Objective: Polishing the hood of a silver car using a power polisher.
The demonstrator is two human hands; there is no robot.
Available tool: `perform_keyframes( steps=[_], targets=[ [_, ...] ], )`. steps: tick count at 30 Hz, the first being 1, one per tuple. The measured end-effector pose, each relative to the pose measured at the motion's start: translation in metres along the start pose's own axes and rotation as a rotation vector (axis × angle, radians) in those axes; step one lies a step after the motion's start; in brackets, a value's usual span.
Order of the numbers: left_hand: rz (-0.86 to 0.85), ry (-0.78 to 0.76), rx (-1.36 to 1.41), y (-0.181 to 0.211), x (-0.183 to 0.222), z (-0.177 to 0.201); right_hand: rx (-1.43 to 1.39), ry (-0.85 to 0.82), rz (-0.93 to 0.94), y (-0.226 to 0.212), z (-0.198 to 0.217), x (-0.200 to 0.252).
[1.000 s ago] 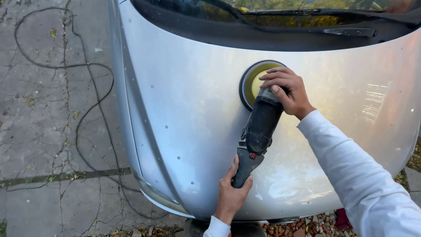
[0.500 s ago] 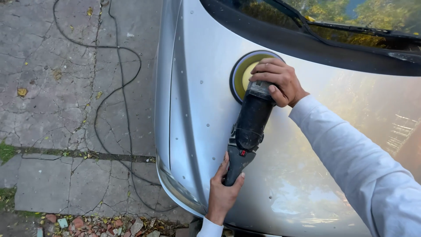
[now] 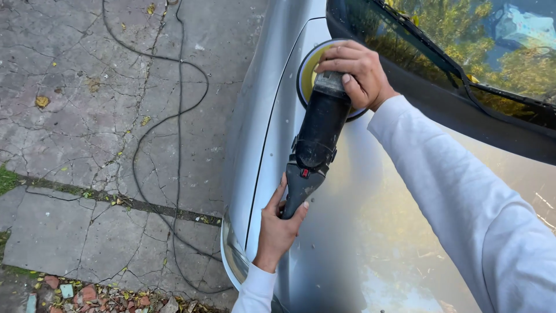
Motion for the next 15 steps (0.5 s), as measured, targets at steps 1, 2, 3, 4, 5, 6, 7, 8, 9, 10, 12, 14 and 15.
perform_keyframes(
  steps=[1, 2, 3, 4, 5, 6, 7, 8, 9, 10, 12, 14, 15],
  targets=[
    [0.006, 0.004, 0.005, 0.006, -0.010, 0.004, -0.005, -0.006, 0.000, 0.013, -0.003, -0.006],
    [-0.009, 0.009, -0.014, 0.012, -0.021, 0.009, 0.042, 0.008, 0.031, 0.027, -0.006, -0.011],
    [-0.023, 0.014, -0.033, 0.018, -0.032, 0.013, 0.090, 0.023, 0.062, 0.041, -0.009, -0.016],
    [-0.019, 0.010, -0.034, 0.024, -0.044, 0.016, 0.090, 0.022, 0.057, 0.046, -0.007, -0.024],
    [-0.038, 0.000, -0.008, 0.031, -0.055, 0.019, 0.103, 0.036, 0.084, 0.050, -0.004, -0.033],
    [-0.055, -0.008, 0.017, 0.037, -0.067, 0.022, 0.113, 0.052, 0.110, 0.055, -0.003, -0.041],
    [-0.050, -0.009, 0.013, 0.038, -0.074, 0.026, 0.110, 0.053, 0.105, 0.067, -0.007, -0.040],
    [-0.072, -0.021, 0.011, 0.040, -0.082, 0.028, 0.087, 0.059, 0.094, 0.077, -0.007, -0.037],
    [-0.095, -0.033, 0.008, 0.042, -0.088, 0.030, 0.065, 0.066, 0.083, 0.087, -0.006, -0.034],
    [-0.090, -0.041, 0.009, 0.043, -0.088, 0.029, 0.068, 0.062, 0.074, 0.086, -0.007, -0.032],
    [-0.102, -0.027, 0.053, 0.046, -0.086, 0.030, 0.088, 0.077, 0.074, 0.084, -0.006, -0.032],
    [-0.093, -0.026, 0.032, 0.040, -0.075, 0.027, 0.068, 0.076, 0.094, 0.062, -0.003, -0.037],
    [-0.084, -0.022, 0.009, 0.037, -0.068, 0.027, 0.044, 0.078, 0.113, 0.050, -0.001, -0.038]
  ],
)
Point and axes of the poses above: each hand's wrist, its own x-axis away from the middle knuckle, its own z-axis out of the back of the hand, y = z × x, the point moved 1 cm from there along -x, towards the middle knuckle, and after that the axes turned 4 degrees about y, right-handed, at the moved point
